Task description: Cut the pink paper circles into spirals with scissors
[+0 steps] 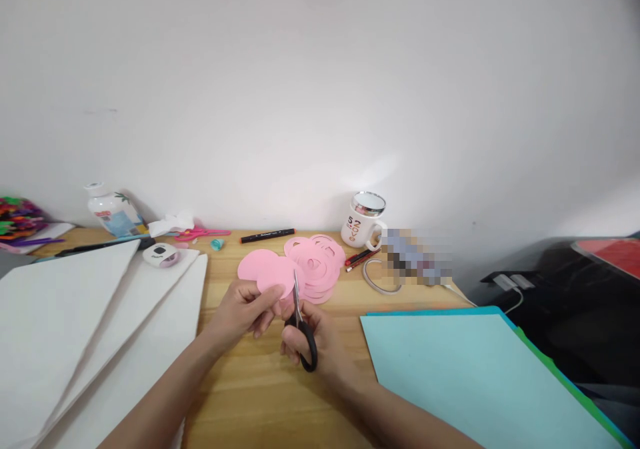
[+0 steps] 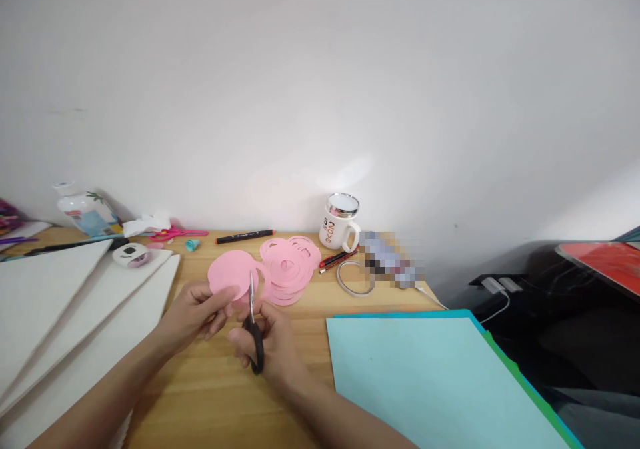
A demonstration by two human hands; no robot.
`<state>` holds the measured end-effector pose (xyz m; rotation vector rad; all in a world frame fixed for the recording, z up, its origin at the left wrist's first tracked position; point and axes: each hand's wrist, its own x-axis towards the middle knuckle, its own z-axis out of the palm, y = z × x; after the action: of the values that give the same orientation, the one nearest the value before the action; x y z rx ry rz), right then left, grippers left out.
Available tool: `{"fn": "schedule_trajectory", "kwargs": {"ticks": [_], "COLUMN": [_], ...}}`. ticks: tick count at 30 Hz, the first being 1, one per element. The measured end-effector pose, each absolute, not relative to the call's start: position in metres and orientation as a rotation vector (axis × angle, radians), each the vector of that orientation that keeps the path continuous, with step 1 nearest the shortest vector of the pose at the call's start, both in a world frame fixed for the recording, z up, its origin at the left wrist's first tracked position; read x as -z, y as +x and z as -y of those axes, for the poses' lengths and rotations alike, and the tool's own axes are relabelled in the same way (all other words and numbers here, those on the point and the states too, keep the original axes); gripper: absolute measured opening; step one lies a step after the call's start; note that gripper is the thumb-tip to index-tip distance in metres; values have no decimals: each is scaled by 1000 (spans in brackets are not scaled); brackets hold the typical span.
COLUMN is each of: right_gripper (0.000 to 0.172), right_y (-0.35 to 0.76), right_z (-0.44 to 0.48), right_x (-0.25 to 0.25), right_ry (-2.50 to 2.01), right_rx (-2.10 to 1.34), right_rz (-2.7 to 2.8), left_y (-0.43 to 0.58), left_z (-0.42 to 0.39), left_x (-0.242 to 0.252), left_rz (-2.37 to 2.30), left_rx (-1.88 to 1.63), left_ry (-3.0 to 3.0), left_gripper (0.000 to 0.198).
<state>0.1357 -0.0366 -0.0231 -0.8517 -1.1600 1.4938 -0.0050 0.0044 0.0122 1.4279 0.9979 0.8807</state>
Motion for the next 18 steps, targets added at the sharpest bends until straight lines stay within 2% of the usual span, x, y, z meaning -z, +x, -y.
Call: {"fn": "schedule_trajectory", "kwargs": {"ticks": [18], "right_gripper": [36], "right_y": [138], "right_z": [33], "right_x": [23], "right_ry": [-844], "right_rx": [-1492], "right_rz": [1159], "left_y": [-4], "left_z": [-4], "left_x": [-10], "left_rz": [-971], "left_rx": [-839], "left_ry": [1444], "left_gripper": [40]}}
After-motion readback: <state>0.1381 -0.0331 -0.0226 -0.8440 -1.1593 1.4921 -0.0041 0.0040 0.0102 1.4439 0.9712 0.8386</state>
